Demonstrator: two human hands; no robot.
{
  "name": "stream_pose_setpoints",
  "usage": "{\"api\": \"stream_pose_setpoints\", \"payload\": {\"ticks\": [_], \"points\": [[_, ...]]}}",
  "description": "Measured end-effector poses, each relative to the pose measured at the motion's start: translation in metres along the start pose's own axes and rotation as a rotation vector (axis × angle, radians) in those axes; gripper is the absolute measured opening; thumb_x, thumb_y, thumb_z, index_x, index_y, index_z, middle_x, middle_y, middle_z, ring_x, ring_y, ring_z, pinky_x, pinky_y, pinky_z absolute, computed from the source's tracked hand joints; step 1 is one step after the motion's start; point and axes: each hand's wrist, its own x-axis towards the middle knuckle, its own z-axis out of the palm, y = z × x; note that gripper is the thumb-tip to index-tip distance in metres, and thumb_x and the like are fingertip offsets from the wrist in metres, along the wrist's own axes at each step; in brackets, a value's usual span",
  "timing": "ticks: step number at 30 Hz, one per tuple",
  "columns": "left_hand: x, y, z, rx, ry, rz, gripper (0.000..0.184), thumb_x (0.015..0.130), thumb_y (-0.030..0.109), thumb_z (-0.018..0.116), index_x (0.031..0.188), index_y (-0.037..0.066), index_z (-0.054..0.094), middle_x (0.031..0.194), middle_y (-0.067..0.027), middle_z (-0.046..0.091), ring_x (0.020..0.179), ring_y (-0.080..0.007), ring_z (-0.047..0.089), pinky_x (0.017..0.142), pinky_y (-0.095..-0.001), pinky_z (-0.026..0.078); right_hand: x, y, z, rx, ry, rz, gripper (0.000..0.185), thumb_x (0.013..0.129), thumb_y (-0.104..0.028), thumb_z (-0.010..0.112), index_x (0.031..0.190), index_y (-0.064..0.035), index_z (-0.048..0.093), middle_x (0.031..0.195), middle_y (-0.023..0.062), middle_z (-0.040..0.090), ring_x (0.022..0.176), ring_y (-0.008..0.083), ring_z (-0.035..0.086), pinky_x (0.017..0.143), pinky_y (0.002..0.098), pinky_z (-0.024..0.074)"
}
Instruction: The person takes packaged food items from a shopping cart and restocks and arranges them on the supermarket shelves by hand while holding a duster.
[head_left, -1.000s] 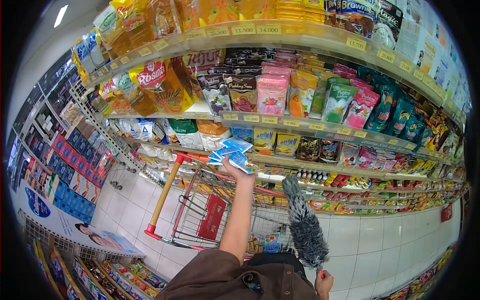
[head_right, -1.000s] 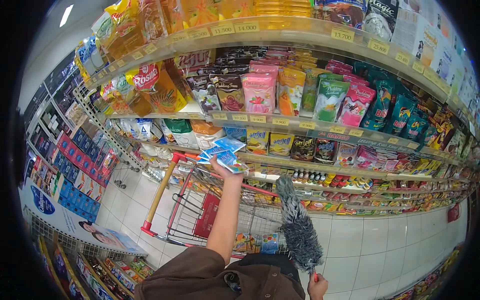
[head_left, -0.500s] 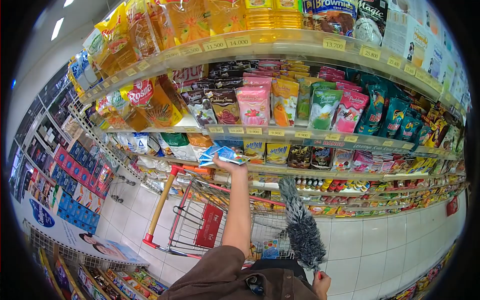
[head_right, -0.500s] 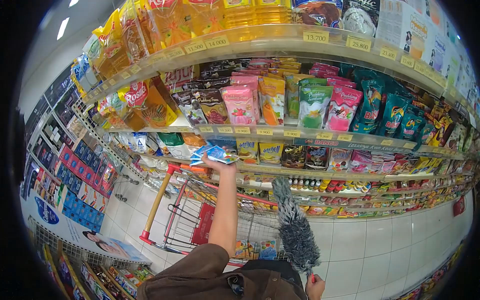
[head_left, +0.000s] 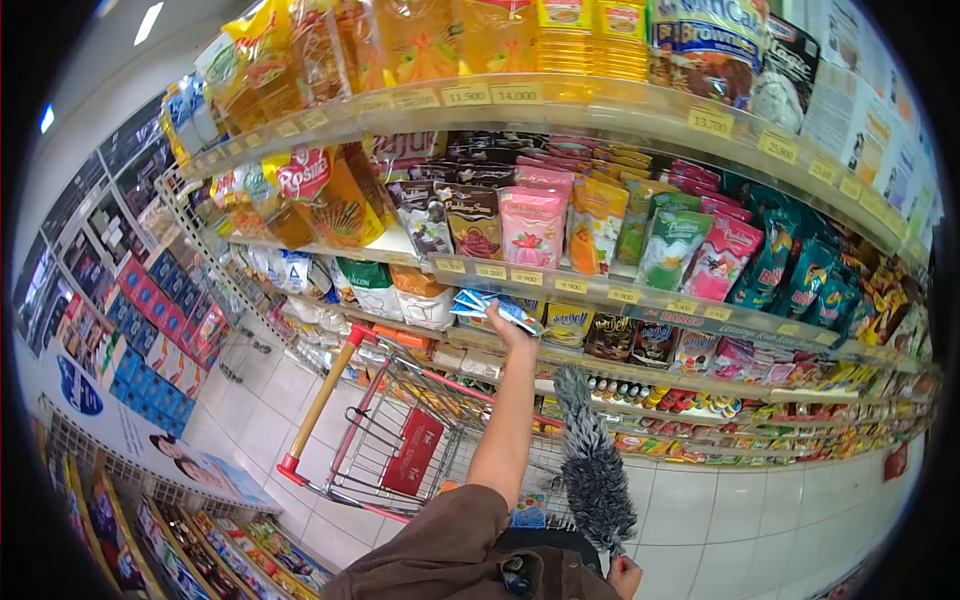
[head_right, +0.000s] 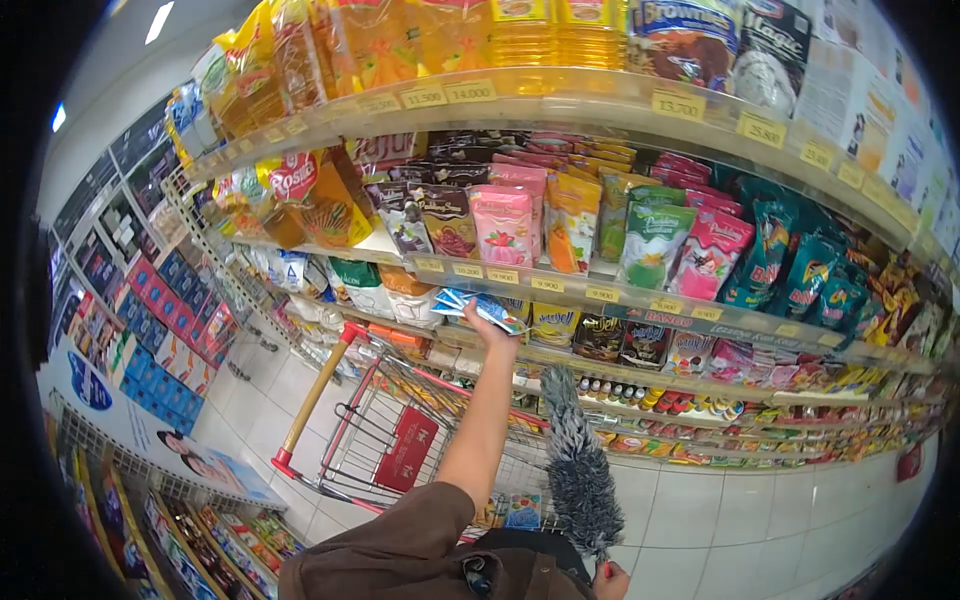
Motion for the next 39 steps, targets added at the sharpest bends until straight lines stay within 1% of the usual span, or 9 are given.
{"api": "stream_pose_setpoints", "payload": {"ticks": [8, 14, 18, 22, 24, 28, 29, 33, 39], "points": [[0.026, 0.015, -0.031, 0.108, -0.113, -0.206, 0.046, 0.079, 0.048, 0.055, 0.107, 0.011, 0.053, 0.093, -0.0073, 0.061, 0.077, -0.0226, 0.058, 0.070, -0.0371, 0.047, 0.012, 0.017, -0.001, -0.084, 0.066, -0.190, 0.043, 0.094, -0.030, 0.049, 0.081, 0.0101, 0.056, 0.061, 0.0223, 0.047, 0.061, 0.0245, 0.034, 0.058, 0.0435, 0.0354], [-0.011, 0.068, -0.098, 0.023, -0.258, -0.180, 0.055, 0.084, 0.049, 0.050, 0.117, 0.005, 0.051, 0.099, -0.0145, 0.064, 0.084, -0.0305, 0.065, 0.075, -0.0459, 0.054, 0.006, 0.003, -0.004, 0.058, 0.021, -0.088, 0.041, 0.094, -0.029, 0.052, 0.090, 0.0110, 0.060, 0.060, 0.0199, 0.052, 0.064, 0.0195, 0.038, 0.057, 0.0424, 0.0363], [-0.050, 0.109, -0.117, 0.171, -0.261, -0.223, 0.061, 0.087, 0.049, 0.051, 0.126, 0.002, 0.047, 0.109, -0.0205, 0.062, 0.095, -0.0347, 0.063, 0.085, -0.0484, 0.051, 0.055, 0.097, -0.003, -0.055, 0.111, -0.294, 0.033, 0.081, -0.024, 0.063, 0.062, 0.0016, 0.056, 0.045, 0.0134, 0.045, 0.042, 0.0210, 0.045, 0.045, 0.0379, 0.0340], [-0.046, 0.120, -0.152, 0.227, -0.110, -0.215, 0.056, 0.092, 0.048, 0.047, 0.126, 0.004, 0.050, 0.116, -0.0159, 0.061, 0.104, -0.0321, 0.060, 0.091, -0.0445, 0.048, 0.053, 0.013, -0.019, -0.327, -0.005, -0.501, 0.033, 0.082, -0.024, 0.062, 0.061, 0.0005, 0.054, 0.047, 0.0171, 0.047, 0.043, 0.0303, 0.049, 0.046, 0.0410, 0.0353], [-0.042, 0.123, -0.168, 0.049, -0.245, -0.280, 0.050, 0.091, 0.050, 0.048, 0.117, 0.009, 0.057, 0.103, -0.0090, 0.065, 0.087, -0.0252, 0.064, 0.079, -0.0397, 0.052, 0.046, -0.031, -0.016, -0.514, -0.127, -0.489, 0.029, 0.081, -0.028, 0.062, 0.066, -0.0035, 0.058, 0.052, 0.0189, 0.053, 0.051, 0.0397, 0.055, 0.048, 0.0457, 0.0409], [-0.028, 0.122, -0.202, 0.120, -0.138, -0.179, 0.049, 0.092, 0.051, 0.047, 0.115, 0.009, 0.058, 0.101, -0.0069, 0.065, 0.086, -0.0236, 0.063, 0.076, -0.0387, 0.051, 0.044, -0.048, 0.000, -0.548, -0.047, -0.510, 0.029, 0.082, -0.029, 0.062, 0.066, -0.0049, 0.057, 0.053, 0.0175, 0.055, 0.053, 0.0382, 0.057, 0.050, 0.0462, 0.0426], [-0.009, 0.133, -0.235, -0.270, -0.633, -0.541, 0.053, 0.093, 0.050, 0.045, 0.122, 0.006, 0.055, 0.114, -0.0088, 0.062, 0.102, -0.0263, 0.060, 0.089, -0.0412, 0.047, 0.040, -0.060, -0.001, -0.547, -0.053, -0.515, 0.030, 0.082, -0.030, 0.063, 0.066, -0.0047, 0.057, 0.052, 0.0167, 0.055, 0.053, 0.0380, 0.058, 0.051, 0.0461, 0.0434], [-0.068, 0.144, -0.147, 0.112, -0.092, -0.145, 0.056, 0.094, 0.052, 0.042, 0.125, 0.007, 0.053, 0.117, -0.0098, 0.061, 0.101, -0.0293, 0.061, 0.090, -0.0426, 0.047, 0.038, -0.073, -0.007, -0.586, -0.097, -0.528, 0.031, 0.081, -0.031, 0.063, 0.065, -0.0048, 0.057, 0.052, 0.0172, 0.055, 0.052, 0.0384, 0.057, 0.050, 0.0457, 0.0435], [-0.063, 0.143, -0.160, 0.136, -0.088, -0.190, 0.057, 0.093, 0.053, 0.041, 0.125, 0.008, 0.053, 0.117, -0.0099, 0.061, 0.102, -0.0282, 0.060, 0.090, -0.0414, 0.047, 0.043, -0.065, -0.008, -0.569, -0.118, -0.567, 0.031, 0.080, -0.032, 0.065, 0.065, -0.0060, 0.058, 0.049, 0.0161, 0.053, 0.050, 0.0380, 0.056, 0.048, 0.0442, 0.0428]]}}
